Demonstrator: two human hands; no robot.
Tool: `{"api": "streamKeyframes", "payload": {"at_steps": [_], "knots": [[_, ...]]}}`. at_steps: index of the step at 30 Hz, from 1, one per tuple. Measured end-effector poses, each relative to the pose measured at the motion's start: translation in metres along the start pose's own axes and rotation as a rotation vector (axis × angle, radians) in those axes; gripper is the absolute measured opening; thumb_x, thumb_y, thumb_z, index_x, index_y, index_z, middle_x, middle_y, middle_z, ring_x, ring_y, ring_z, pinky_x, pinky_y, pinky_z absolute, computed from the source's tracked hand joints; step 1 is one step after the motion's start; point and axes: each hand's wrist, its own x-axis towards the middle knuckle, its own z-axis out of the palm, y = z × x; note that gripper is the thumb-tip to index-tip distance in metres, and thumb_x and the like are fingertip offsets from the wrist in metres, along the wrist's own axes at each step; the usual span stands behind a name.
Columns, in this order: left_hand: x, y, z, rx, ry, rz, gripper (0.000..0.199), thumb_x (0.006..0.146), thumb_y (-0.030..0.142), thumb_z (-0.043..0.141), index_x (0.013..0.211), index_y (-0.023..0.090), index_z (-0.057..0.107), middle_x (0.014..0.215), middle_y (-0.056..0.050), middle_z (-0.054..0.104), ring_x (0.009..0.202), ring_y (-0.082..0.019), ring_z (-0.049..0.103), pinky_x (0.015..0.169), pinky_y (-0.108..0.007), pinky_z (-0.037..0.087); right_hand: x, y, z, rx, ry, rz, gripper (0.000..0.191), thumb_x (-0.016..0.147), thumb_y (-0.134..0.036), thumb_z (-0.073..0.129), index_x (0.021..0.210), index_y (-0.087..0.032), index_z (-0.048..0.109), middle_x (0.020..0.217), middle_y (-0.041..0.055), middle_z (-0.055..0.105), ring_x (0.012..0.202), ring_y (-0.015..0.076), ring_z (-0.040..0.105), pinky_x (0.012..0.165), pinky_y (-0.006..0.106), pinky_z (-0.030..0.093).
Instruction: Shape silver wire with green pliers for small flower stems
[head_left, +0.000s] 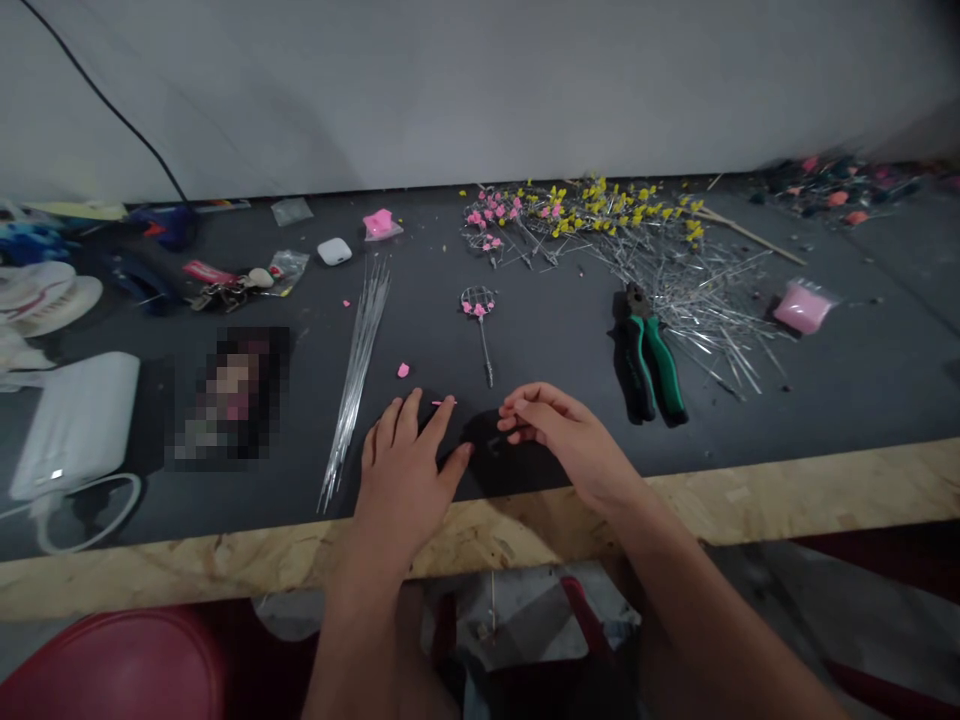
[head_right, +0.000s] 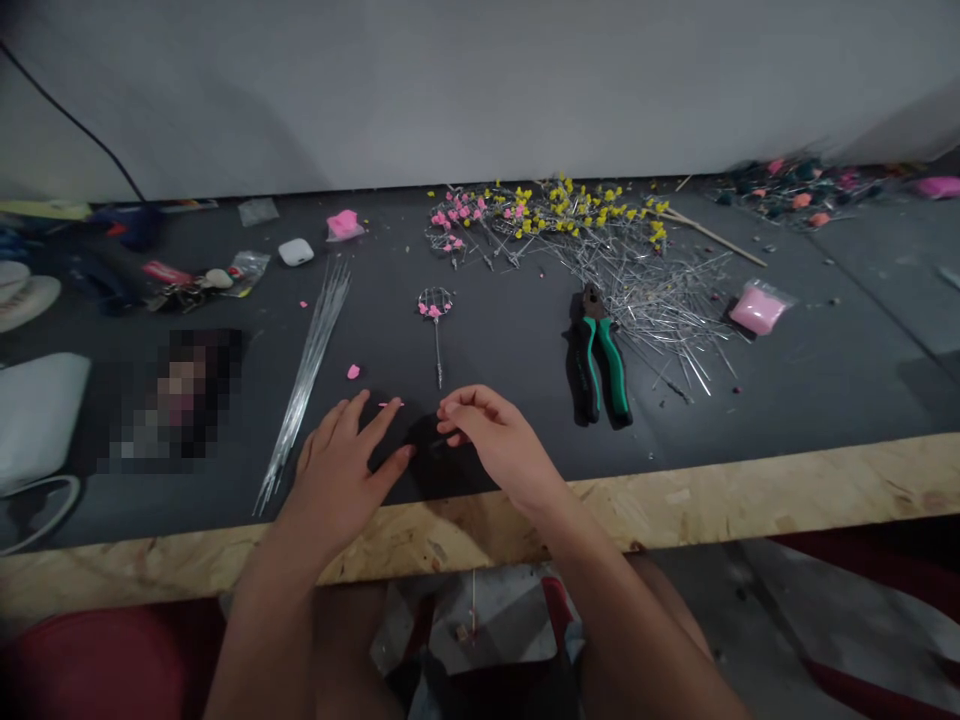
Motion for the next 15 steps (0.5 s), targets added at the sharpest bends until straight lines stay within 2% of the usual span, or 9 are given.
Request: {"api": "streamKeyframes", "payload": {"at_steps": [5, 10, 15], "knots": [[-0.001, -0.004, -0.004, -0.07, -0.037, 0.01, 0.049, 0.09, 0.044, 0.043, 0.134, 0.024, 0.049, 0.149, -0.012, 0.036, 0.138, -0.034, 0.029, 0.107, -0.053, 0.031, 0.0, -0.001, 0.001, 0.0, 0.002, 0.015, 0.011, 0.077, -0.032, 0.062, 0.078, -0.021, 0.062, 0.085, 0.0016, 0.063, 0.081, 0.0151, 0.061, 0.072, 0.03, 0.046], [0.0, -0.011, -0.005, -0.195, -0.027, -0.012, 0.047, 0.09, 0.048, 0.041, 0.13, 0.026, 0.053, 0.146, -0.008, 0.042, 0.137, -0.029, 0.032, 0.109, -0.05, 0.031, 0.0, -0.002, 0.001, -0.004, 0.006, 0.014, 0.012, 0.077, -0.033, 0.062, 0.078, -0.021, 0.062, 0.085, 0.0016, 0.062, 0.082, 0.0158, 0.061, 0.072, 0.03, 0.046], [0.003, -0.016, -0.006, -0.295, 0.024, -0.021, 0.05, 0.091, 0.046, 0.04, 0.131, 0.018, 0.052, 0.139, -0.01, 0.049, 0.132, -0.024, 0.039, 0.111, -0.043, 0.03, -0.001, -0.001, 0.0, 0.006, 0.004, 0.013, 0.012, 0.078, -0.032, 0.062, 0.078, -0.021, 0.063, 0.084, 0.0014, 0.062, 0.08, 0.0146, 0.06, 0.071, 0.029, 0.046]]}}
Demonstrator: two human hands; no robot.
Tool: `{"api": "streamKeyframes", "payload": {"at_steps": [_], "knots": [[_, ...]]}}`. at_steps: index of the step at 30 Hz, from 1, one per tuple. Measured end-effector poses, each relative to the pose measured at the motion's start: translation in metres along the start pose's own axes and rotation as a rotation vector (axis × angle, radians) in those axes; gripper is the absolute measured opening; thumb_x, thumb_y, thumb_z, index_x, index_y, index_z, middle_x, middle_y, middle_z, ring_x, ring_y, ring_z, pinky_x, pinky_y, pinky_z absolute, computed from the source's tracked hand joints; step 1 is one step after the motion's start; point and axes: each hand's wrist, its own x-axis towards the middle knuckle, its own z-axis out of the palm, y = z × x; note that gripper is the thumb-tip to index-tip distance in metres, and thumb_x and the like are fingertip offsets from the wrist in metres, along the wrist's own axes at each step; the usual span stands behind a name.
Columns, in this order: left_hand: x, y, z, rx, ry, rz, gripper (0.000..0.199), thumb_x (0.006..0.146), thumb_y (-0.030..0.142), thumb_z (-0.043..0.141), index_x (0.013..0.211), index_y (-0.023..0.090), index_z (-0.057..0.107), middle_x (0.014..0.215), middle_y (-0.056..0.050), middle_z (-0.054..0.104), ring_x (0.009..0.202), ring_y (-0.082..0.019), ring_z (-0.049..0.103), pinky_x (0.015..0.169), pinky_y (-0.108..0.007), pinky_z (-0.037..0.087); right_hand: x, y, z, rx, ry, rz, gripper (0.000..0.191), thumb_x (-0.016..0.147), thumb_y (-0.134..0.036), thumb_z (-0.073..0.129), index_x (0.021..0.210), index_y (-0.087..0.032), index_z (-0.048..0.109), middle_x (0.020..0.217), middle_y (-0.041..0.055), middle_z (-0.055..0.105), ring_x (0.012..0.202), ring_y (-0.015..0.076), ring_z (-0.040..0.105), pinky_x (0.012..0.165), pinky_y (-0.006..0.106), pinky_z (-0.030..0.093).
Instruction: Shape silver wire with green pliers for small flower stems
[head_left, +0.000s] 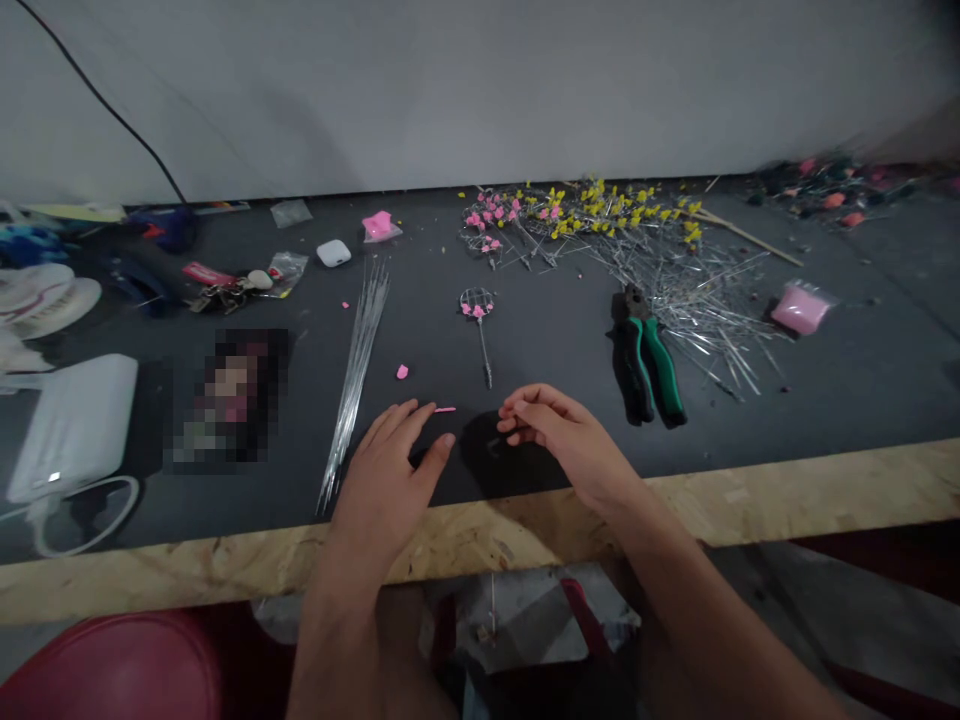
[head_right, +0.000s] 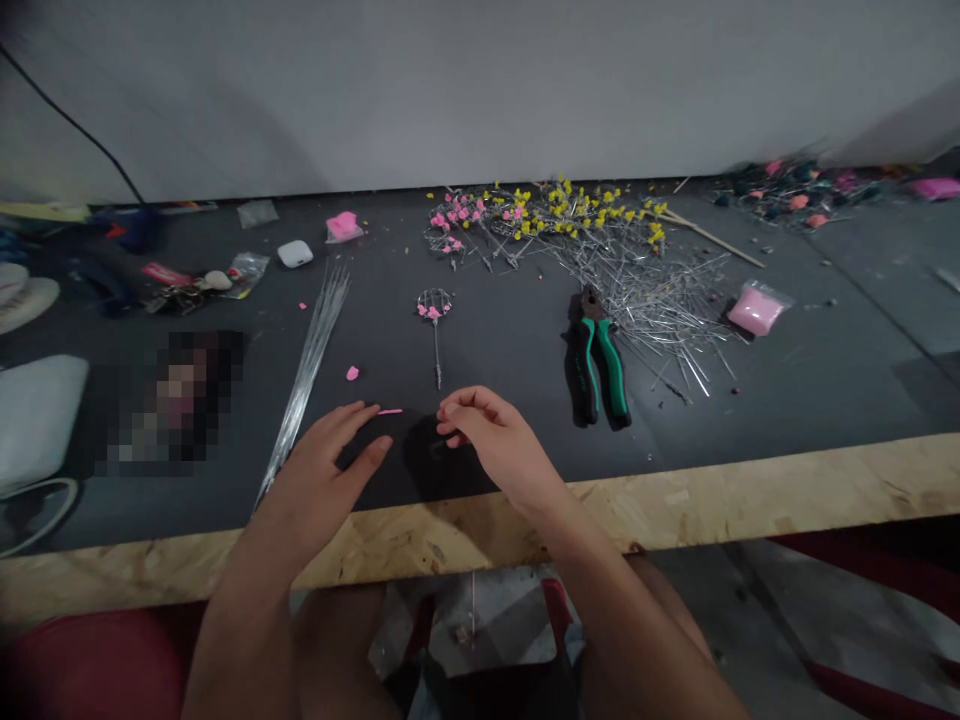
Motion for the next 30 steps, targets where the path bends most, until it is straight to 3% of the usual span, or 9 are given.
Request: {"api": "streamKeyframes", "payload": {"at_steps": [8, 18, 25, 27, 30], "knots": [[-0.001, 0.003, 0.002, 0.137, -0.035, 0.007, 0.046, 0.09, 0.044, 0.043, 0.129, 0.022, 0.054, 0.144, -0.01, 0.044, 0.135, -0.03, 0.035, 0.107, -0.051, 0.034, -0.001, 0.0, 0.0, -0.007, 0.007, -0.002, 0.011, 0.077, -0.032, 0.062, 0.078, -0.021, 0.063, 0.084, 0.0014, 0.062, 0.081, 0.0152, 0.061, 0.072, 0.03, 0.046], [0.004, 0.001, -0.006, -0.026, -0.003, -0.015, 0.039, 0.09, 0.044, 0.043, 0.117, 0.022, 0.061, 0.137, -0.007, 0.052, 0.131, -0.025, 0.042, 0.11, -0.045, 0.033, 0.0, 0.001, 0.001, -0.01, 0.001, -0.006, 0.011, 0.077, -0.032, 0.061, 0.077, -0.021, 0.063, 0.083, 0.0011, 0.062, 0.079, 0.0147, 0.06, 0.071, 0.029, 0.046], [0.01, -0.001, -0.009, -0.081, 0.049, -0.076, 0.03, 0.088, 0.035, 0.049, 0.11, 0.021, 0.063, 0.126, -0.006, 0.061, 0.12, -0.023, 0.053, 0.105, -0.04, 0.04, -0.001, 0.0, 0.001, -0.009, -0.001, 0.003, 0.012, 0.076, -0.033, 0.061, 0.076, -0.021, 0.062, 0.083, 0.0012, 0.062, 0.079, 0.015, 0.06, 0.071, 0.029, 0.045], [0.013, -0.002, -0.005, -0.039, 0.064, -0.023, 0.034, 0.088, 0.033, 0.049, 0.117, 0.02, 0.06, 0.13, -0.007, 0.058, 0.123, -0.023, 0.051, 0.107, -0.04, 0.038, -0.001, -0.001, 0.001, -0.007, -0.002, 0.005, 0.012, 0.076, -0.033, 0.061, 0.076, -0.021, 0.062, 0.083, 0.0012, 0.062, 0.079, 0.0149, 0.06, 0.071, 0.029, 0.045], [0.01, -0.001, 0.001, 0.079, 0.028, 0.083, 0.042, 0.087, 0.038, 0.051, 0.126, 0.023, 0.056, 0.147, -0.01, 0.04, 0.137, -0.03, 0.032, 0.108, -0.049, 0.033, -0.001, -0.001, 0.001, -0.003, -0.003, 0.005, 0.013, 0.076, -0.034, 0.062, 0.076, -0.021, 0.062, 0.084, 0.0014, 0.062, 0.079, 0.0151, 0.06, 0.071, 0.029, 0.046]]}}
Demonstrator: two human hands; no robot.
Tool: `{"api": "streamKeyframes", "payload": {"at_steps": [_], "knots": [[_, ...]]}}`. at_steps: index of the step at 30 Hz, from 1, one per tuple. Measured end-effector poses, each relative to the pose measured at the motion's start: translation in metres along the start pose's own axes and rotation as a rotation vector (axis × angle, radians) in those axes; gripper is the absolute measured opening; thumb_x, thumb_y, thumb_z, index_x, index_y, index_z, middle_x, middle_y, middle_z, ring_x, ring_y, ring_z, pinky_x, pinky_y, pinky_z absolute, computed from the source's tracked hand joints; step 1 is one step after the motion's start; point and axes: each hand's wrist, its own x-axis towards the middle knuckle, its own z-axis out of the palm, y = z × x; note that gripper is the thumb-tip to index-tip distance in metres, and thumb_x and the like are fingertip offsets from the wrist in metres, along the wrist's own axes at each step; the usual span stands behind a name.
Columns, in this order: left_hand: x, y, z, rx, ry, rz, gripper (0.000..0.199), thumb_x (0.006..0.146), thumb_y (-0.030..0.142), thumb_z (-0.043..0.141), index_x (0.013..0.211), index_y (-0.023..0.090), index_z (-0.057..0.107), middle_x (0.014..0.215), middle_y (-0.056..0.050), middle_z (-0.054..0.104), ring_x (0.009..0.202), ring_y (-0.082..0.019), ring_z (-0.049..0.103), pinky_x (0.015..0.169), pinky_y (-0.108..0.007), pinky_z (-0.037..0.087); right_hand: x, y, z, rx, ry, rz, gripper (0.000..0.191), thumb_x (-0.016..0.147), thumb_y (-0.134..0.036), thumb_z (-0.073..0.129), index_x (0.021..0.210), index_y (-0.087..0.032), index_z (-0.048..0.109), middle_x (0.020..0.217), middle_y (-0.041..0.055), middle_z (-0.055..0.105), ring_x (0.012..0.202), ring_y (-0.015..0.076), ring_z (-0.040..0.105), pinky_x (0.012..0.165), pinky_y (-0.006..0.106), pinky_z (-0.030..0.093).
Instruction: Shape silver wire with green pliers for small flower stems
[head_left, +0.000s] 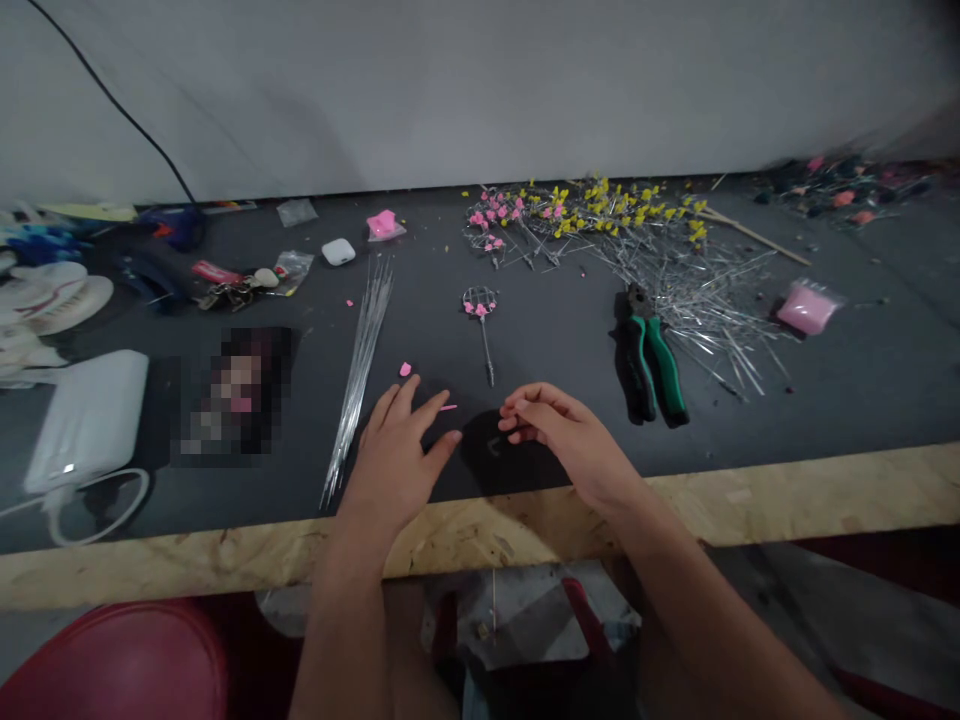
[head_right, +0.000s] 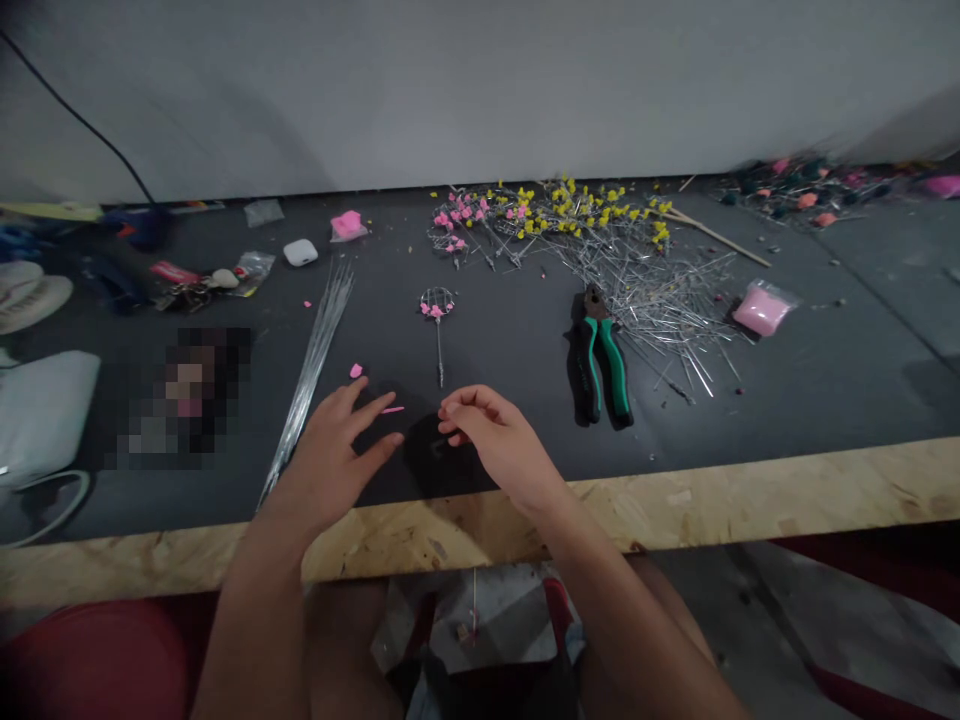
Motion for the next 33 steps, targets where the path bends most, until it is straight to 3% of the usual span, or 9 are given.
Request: {"api": "streamKeyframes", "payload": {"at_steps": [2, 4, 12, 24, 28, 33], "knots": [[-0.006, 0.005, 0.002, 0.078, -0.044, 0.022, 0.047, 0.085, 0.044, 0.053, 0.13, 0.027, 0.053, 0.154, -0.009, 0.024, 0.141, -0.036, 0.018, 0.106, -0.055, 0.032, -0.001, 0.0, -0.001, -0.002, 0.003, 0.002, 0.013, 0.076, -0.035, 0.062, 0.076, -0.021, 0.062, 0.085, 0.0016, 0.062, 0.08, 0.0156, 0.061, 0.071, 0.03, 0.046], [-0.012, 0.011, 0.002, 0.134, -0.073, 0.002, 0.051, 0.086, 0.046, 0.051, 0.134, 0.03, 0.049, 0.156, -0.01, 0.02, 0.142, -0.038, 0.014, 0.104, -0.059, 0.031, -0.001, -0.001, -0.001, -0.006, 0.004, 0.004, 0.014, 0.076, -0.035, 0.062, 0.076, -0.021, 0.062, 0.087, 0.0019, 0.062, 0.081, 0.0159, 0.061, 0.072, 0.03, 0.046], [-0.016, 0.017, 0.004, 0.208, -0.101, -0.039, 0.054, 0.086, 0.051, 0.047, 0.137, 0.031, 0.046, 0.155, -0.011, 0.023, 0.141, -0.04, 0.016, 0.103, -0.061, 0.031, -0.001, 0.0, -0.003, -0.017, 0.0, -0.007, 0.012, 0.078, -0.034, 0.061, 0.077, -0.022, 0.062, 0.088, 0.002, 0.063, 0.081, 0.016, 0.061, 0.072, 0.031, 0.046], [-0.014, 0.014, -0.001, 0.147, -0.107, -0.063, 0.061, 0.086, 0.049, 0.05, 0.139, 0.022, 0.041, 0.153, -0.009, 0.028, 0.142, -0.034, 0.016, 0.108, -0.055, 0.029, 0.0, 0.0, 0.0, -0.031, -0.012, -0.015, 0.011, 0.078, -0.033, 0.061, 0.078, -0.021, 0.063, 0.086, 0.002, 0.063, 0.083, 0.0162, 0.061, 0.072, 0.03, 0.046], [-0.013, 0.012, 0.002, 0.072, -0.087, -0.039, 0.055, 0.088, 0.044, 0.046, 0.137, 0.019, 0.043, 0.145, -0.008, 0.043, 0.14, -0.032, 0.023, 0.108, -0.053, 0.031, 0.001, 0.002, -0.001, -0.025, -0.014, -0.016, 0.011, 0.078, -0.032, 0.061, 0.078, -0.021, 0.063, 0.086, 0.0019, 0.063, 0.083, 0.0156, 0.061, 0.071, 0.029, 0.046], [-0.005, 0.008, 0.004, -0.062, 0.054, -0.032, 0.038, 0.091, 0.031, 0.044, 0.124, 0.016, 0.056, 0.126, -0.009, 0.061, 0.126, -0.027, 0.047, 0.104, -0.045, 0.039, 0.001, 0.002, -0.002, -0.026, -0.013, -0.014, 0.011, 0.079, -0.032, 0.061, 0.078, -0.021, 0.063, 0.085, 0.0014, 0.063, 0.081, 0.0149, 0.061, 0.071, 0.029, 0.046]]}}
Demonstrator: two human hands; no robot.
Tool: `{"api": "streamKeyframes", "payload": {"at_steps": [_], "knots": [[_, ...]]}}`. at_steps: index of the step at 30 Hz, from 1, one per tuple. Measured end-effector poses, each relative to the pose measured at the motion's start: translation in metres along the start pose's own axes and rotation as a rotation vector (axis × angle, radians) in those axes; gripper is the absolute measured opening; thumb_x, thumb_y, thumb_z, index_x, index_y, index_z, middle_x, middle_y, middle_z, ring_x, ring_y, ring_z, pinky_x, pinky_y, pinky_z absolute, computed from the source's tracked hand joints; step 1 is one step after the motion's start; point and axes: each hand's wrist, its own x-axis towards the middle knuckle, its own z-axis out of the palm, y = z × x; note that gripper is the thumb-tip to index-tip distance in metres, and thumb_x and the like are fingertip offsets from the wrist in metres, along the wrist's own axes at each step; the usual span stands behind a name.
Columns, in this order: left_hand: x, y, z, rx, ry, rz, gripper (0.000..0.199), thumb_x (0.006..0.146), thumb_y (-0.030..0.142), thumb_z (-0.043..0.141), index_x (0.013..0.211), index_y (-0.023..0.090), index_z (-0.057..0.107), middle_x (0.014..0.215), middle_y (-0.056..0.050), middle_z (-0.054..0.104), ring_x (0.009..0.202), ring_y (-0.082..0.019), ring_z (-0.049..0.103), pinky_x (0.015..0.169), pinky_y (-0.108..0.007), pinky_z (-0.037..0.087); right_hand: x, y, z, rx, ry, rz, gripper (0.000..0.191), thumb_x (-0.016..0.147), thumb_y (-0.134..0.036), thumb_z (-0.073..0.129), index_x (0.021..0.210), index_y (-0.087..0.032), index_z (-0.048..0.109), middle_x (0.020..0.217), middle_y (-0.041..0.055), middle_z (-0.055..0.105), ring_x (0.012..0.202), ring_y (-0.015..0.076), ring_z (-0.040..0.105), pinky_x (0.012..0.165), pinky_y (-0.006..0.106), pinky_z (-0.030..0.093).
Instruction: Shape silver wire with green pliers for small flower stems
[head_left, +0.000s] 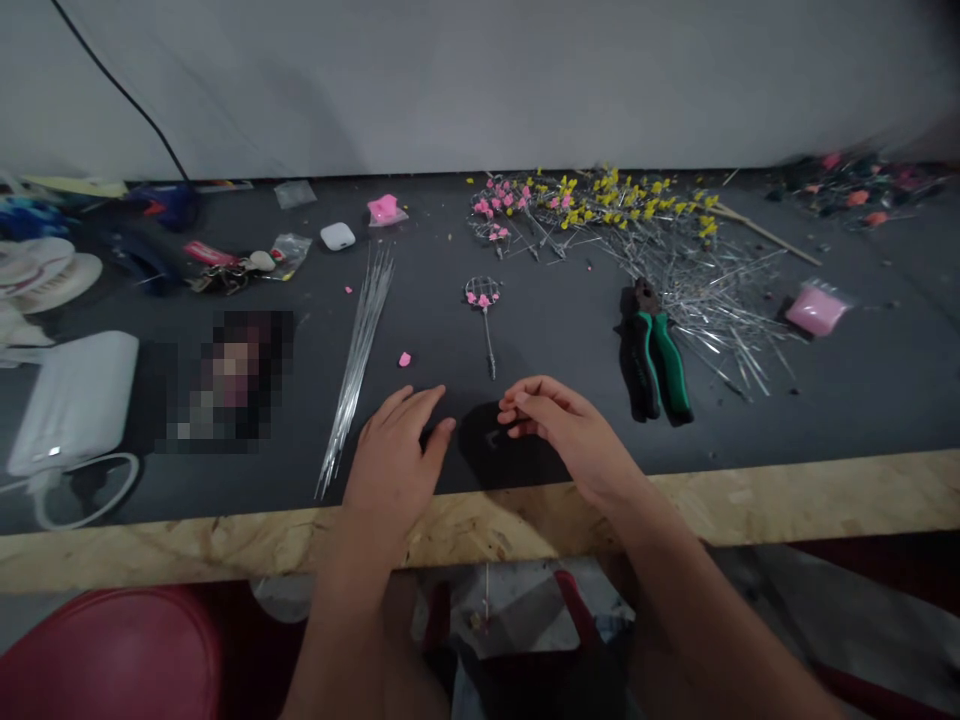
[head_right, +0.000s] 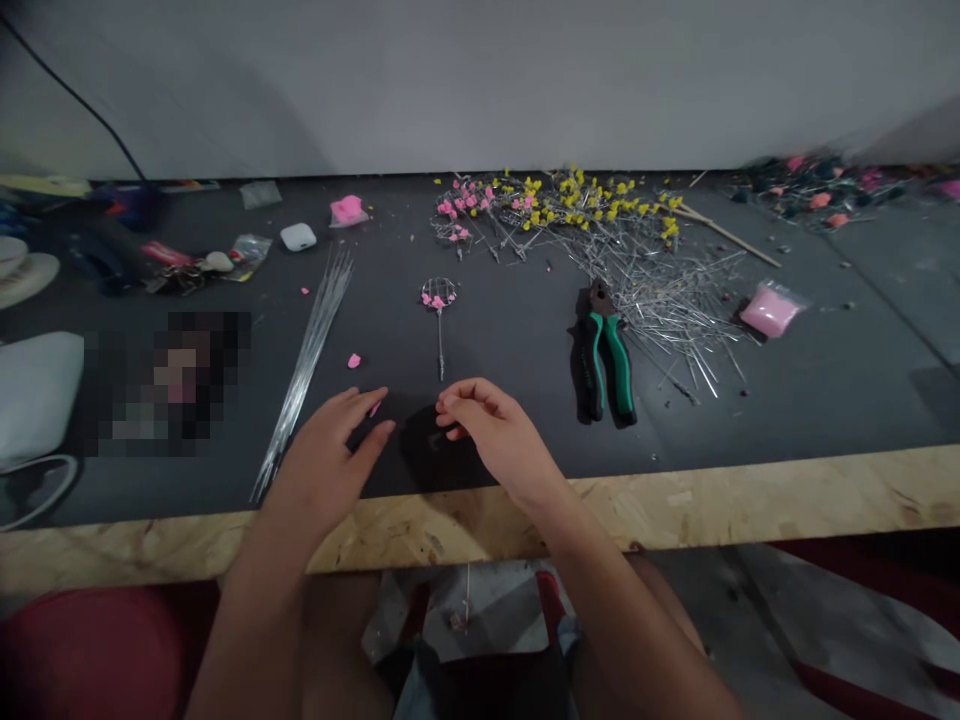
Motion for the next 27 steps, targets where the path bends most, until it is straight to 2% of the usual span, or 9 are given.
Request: {"api": "streamKeyframes", "payload": {"at_steps": [2, 5, 13, 19, 27], "knots": [[0.004, -0.001, 0.0, -0.048, 0.044, -0.004, 0.032, 0.091, 0.025, 0.044, 0.117, 0.018, 0.061, 0.118, -0.008, 0.066, 0.114, -0.024, 0.056, 0.099, -0.041, 0.043, 0.0, 0.0, 0.0, -0.006, -0.003, -0.004, 0.011, 0.079, -0.031, 0.06, 0.079, -0.021, 0.064, 0.085, 0.0014, 0.063, 0.082, 0.0149, 0.061, 0.072, 0.029, 0.047], [0.008, 0.0, 0.0, -0.085, 0.058, -0.018, 0.026, 0.089, 0.023, 0.048, 0.11, 0.02, 0.064, 0.109, -0.006, 0.069, 0.104, -0.022, 0.06, 0.094, -0.039, 0.046, 0.0, 0.001, 0.0, -0.01, -0.008, -0.006, 0.01, 0.08, -0.03, 0.06, 0.079, -0.021, 0.064, 0.085, 0.0013, 0.063, 0.082, 0.0146, 0.061, 0.072, 0.029, 0.047], [0.011, 0.005, 0.005, -0.09, 0.091, -0.061, 0.035, 0.081, 0.024, 0.061, 0.117, 0.02, 0.059, 0.103, -0.006, 0.069, 0.102, -0.024, 0.06, 0.092, -0.04, 0.045, 0.0, 0.001, -0.001, -0.003, -0.011, -0.009, 0.01, 0.08, -0.03, 0.06, 0.079, -0.021, 0.064, 0.084, 0.0014, 0.063, 0.081, 0.0138, 0.061, 0.071, 0.027, 0.046], [0.015, 0.004, 0.01, -0.076, 0.117, -0.035, 0.036, 0.084, 0.016, 0.053, 0.119, 0.02, 0.057, 0.096, -0.005, 0.069, 0.095, -0.023, 0.06, 0.089, -0.04, 0.045, 0.0, 0.001, -0.001, -0.003, -0.005, -0.002, 0.01, 0.08, -0.03, 0.06, 0.079, -0.02, 0.064, 0.084, 0.0015, 0.063, 0.081, 0.0138, 0.06, 0.071, 0.028, 0.046], [0.016, 0.003, 0.009, -0.077, 0.107, 0.016, 0.032, 0.084, 0.012, 0.05, 0.113, 0.02, 0.06, 0.097, -0.005, 0.07, 0.097, -0.022, 0.06, 0.089, -0.038, 0.045, -0.001, 0.0, -0.002, 0.0, 0.002, 0.006, 0.01, 0.079, -0.03, 0.06, 0.078, -0.02, 0.064, 0.084, 0.0013, 0.063, 0.081, 0.0136, 0.06, 0.071, 0.028, 0.045]]}}
